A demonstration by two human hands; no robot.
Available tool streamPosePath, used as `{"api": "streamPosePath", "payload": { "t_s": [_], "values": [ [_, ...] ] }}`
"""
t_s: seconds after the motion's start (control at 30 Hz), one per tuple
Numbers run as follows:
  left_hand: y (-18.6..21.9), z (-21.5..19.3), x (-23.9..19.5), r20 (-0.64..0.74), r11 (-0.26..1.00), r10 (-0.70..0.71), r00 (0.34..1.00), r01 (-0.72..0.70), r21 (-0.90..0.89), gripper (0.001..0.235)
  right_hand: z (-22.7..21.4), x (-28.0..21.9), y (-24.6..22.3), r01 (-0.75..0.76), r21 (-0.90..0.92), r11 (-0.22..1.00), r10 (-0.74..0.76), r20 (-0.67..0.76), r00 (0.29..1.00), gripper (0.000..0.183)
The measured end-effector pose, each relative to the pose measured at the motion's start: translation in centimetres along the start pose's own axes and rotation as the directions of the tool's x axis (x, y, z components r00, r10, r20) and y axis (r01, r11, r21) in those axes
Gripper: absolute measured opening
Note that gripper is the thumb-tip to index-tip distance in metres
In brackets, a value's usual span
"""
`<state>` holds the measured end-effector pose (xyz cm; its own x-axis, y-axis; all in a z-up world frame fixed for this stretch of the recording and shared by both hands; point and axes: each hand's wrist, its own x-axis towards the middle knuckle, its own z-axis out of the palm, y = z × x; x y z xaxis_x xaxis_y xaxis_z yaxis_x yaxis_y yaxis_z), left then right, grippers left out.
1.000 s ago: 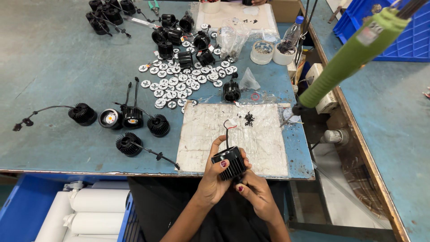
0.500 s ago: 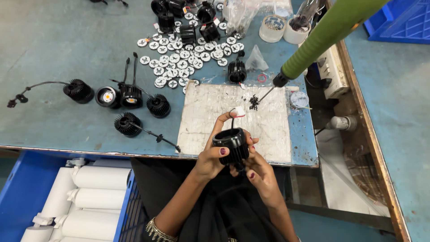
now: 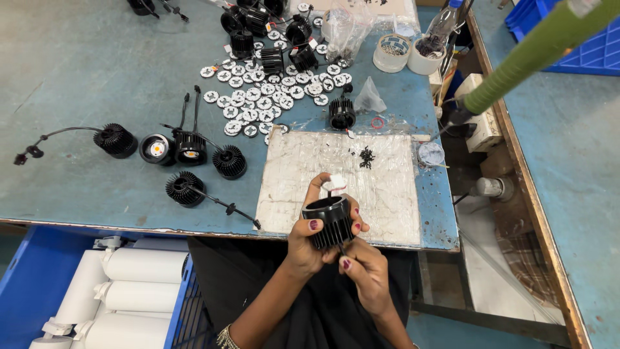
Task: The person assembles LED light fixtures at a workbench. They place a small white component into a black housing, secure it with a circular cover, and fasten the assembly using a green electric screwdriver. The person repeats this process for multiple units, handling screws and components by hand.
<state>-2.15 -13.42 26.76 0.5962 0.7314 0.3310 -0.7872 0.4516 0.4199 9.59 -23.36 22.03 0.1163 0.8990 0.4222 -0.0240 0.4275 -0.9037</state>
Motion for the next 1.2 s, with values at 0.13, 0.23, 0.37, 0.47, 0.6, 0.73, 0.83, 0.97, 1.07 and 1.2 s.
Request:
{"api": "streamPosePath", "payload": {
  "t_s": [0.13,0.23,0.37,0.47,0.6,0.73,0.83,0.97,1.07,1.2],
  "values": [
    [0.3,0.1,-0.1,0.028,1.000,-0.021,0.999,0.021,-0.016,0.089,-1.5,-1.3,1.9,0.008,-0.047,0.999,-0.006,0.046,0.999,0.031],
    [1.0,-0.1,-0.1,0.092,0.991,-0.086,0.992,0.075,0.111,0.094,-3.3,-2.5,4.1,-0.035,-0.023,0.999,0.038,0.132,0.990,0.031],
    [2.5,-0.6,0.3,0.310,0.934,-0.213,0.927,0.100,0.343,0.084,-3.5,-3.8,6.1,-0.155,0.145,0.977,0.159,-0.013,0.987,0.031],
    [3.6,-0.5,0.6,0.336,0.908,-0.313,0.888,0.177,0.380,0.078,-3.0,-4.1,5.1,-0.057,0.103,0.993,0.055,0.016,0.998,0.026],
    [3.8,0.7,-0.4,0.198,0.798,-0.324,0.925,0.154,0.583,0.085,-1.2,-3.1,2.6,-0.034,-0.067,0.997,0.024,-0.139,0.990,0.036],
    [2.6,1.6,-2.1,-0.026,0.648,-0.217,0.976,0.164,0.744,0.077,-0.6,-2.0,1.0,-0.025,-0.234,0.972,-0.016,-0.173,0.985,0.043],
    [1.9,1.5,-2.6,-0.072,0.668,-0.160,0.985,0.162,0.726,0.073,-0.2,-1.5,0.5,0.028,-0.278,0.960,-0.077,-0.167,0.983,0.040],
    [1.4,1.8,-3.0,-0.031,0.667,-0.108,0.994,0.096,0.739,0.074,-0.7,-1.3,-0.3,0.165,-0.429,0.888,-0.221,-0.082,0.972,0.043],
    [1.6,1.9,-2.9,0.005,0.653,-0.083,0.997,0.051,0.756,0.070,-1.0,-1.9,-0.7,0.088,-0.404,0.911,-0.134,-0.089,0.987,0.034],
    [1.3,1.8,-2.9,-0.019,0.731,-0.107,0.994,0.091,0.677,0.066,-1.5,-2.5,-0.3,0.045,-0.380,0.924,-0.077,-0.068,0.995,0.032]
  ]
}}
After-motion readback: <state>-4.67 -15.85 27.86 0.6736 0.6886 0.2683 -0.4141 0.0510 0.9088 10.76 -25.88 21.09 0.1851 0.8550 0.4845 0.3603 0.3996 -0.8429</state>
